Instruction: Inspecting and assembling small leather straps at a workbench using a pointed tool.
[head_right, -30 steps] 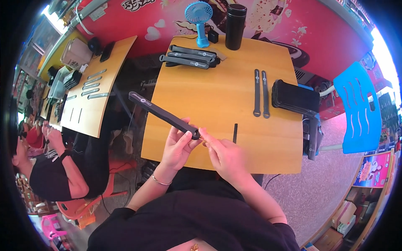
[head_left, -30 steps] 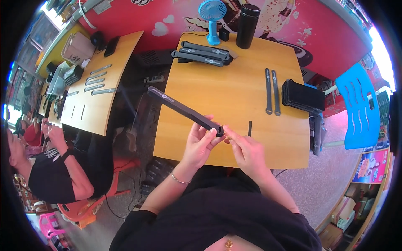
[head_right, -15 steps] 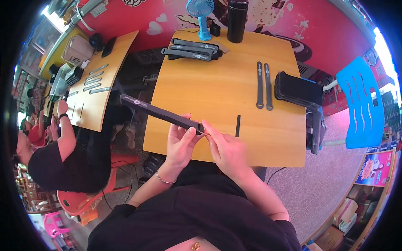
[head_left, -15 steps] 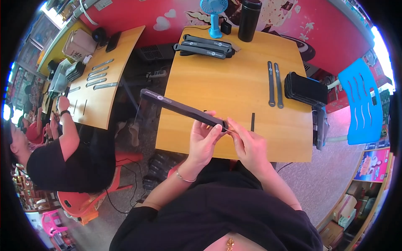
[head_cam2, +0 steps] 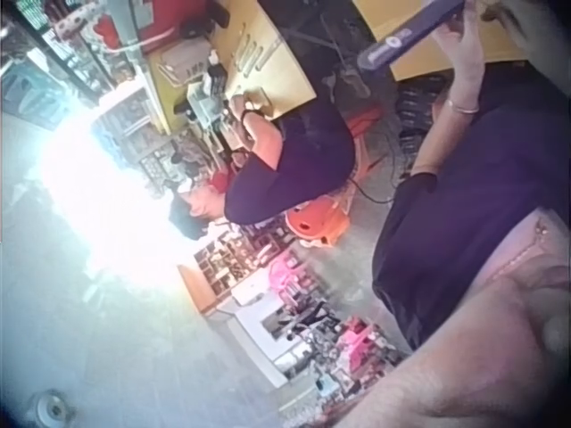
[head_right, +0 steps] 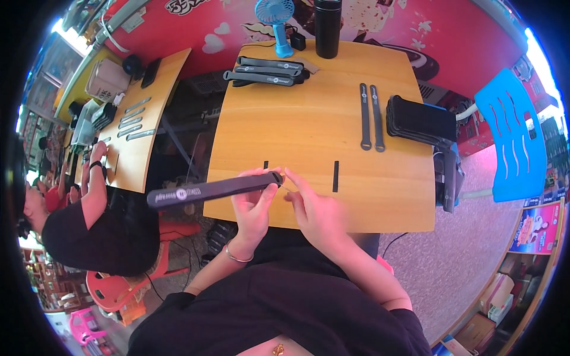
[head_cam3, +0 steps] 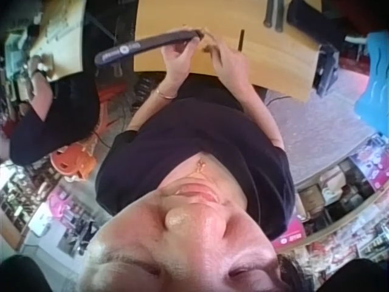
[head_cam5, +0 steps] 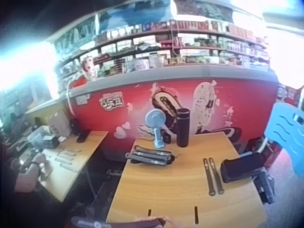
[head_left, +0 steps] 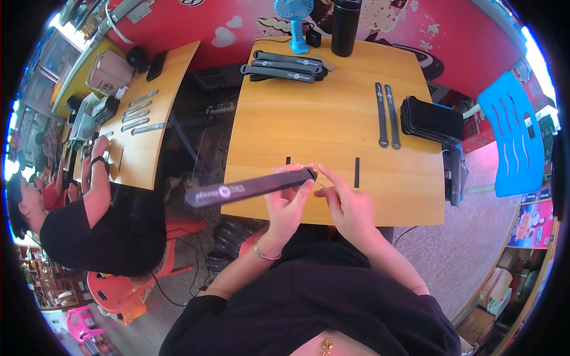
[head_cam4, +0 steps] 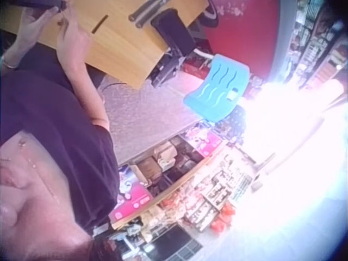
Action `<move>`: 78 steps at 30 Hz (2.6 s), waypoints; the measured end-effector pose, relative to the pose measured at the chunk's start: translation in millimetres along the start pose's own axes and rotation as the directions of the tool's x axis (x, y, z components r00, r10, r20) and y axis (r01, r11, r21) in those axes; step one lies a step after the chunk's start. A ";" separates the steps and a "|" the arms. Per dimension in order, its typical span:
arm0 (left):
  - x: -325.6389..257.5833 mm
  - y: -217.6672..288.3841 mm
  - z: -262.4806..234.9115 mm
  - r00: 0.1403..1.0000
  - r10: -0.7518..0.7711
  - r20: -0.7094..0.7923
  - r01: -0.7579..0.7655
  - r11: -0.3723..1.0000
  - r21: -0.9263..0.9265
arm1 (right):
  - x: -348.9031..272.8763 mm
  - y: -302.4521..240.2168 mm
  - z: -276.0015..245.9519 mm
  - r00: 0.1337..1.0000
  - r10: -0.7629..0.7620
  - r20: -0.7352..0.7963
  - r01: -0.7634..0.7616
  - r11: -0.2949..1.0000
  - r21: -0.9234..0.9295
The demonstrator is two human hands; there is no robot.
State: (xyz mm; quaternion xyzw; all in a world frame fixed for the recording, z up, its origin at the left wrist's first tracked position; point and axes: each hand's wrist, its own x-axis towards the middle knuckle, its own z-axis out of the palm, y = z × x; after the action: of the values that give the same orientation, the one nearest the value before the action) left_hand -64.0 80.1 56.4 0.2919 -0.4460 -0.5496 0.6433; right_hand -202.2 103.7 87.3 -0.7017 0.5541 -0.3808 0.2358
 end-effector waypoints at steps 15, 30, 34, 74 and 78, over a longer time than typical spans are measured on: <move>11.0 16.1 -2.0 0.999 -0.046 0.013 0.045 0.998 0.042 | 17.7 -13.2 0.7 0.986 0.133 0.102 -0.165 0.883 0.439; 23.0 10.2 -21.6 0.977 -0.182 0.108 0.173 0.981 0.083 | 33.9 4.8 -5.2 0.993 -0.049 0.110 0.025 0.978 0.209; 27.2 18.8 -8.3 0.978 -0.206 0.035 0.203 0.977 0.060 | 35.3 -4.4 0.0 0.996 -0.008 0.094 -0.009 0.983 0.182; 5.4 27.1 -38.4 0.635 -0.659 0.403 0.546 0.752 0.370 | 50.5 -15.1 -44.5 0.905 -0.424 -0.044 0.382 0.852 -0.358; 15.7 24.5 -31.2 0.810 -0.488 0.325 0.502 0.864 0.046 | 35.7 -15.0 -32.9 0.917 -0.367 0.155 0.398 0.855 -0.331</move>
State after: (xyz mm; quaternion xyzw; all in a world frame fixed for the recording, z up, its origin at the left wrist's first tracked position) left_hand -25.2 66.9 68.2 0.2896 -0.4431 -0.7475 0.4014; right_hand -216.0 76.6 128.0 -0.8445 0.4522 -0.2827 0.0483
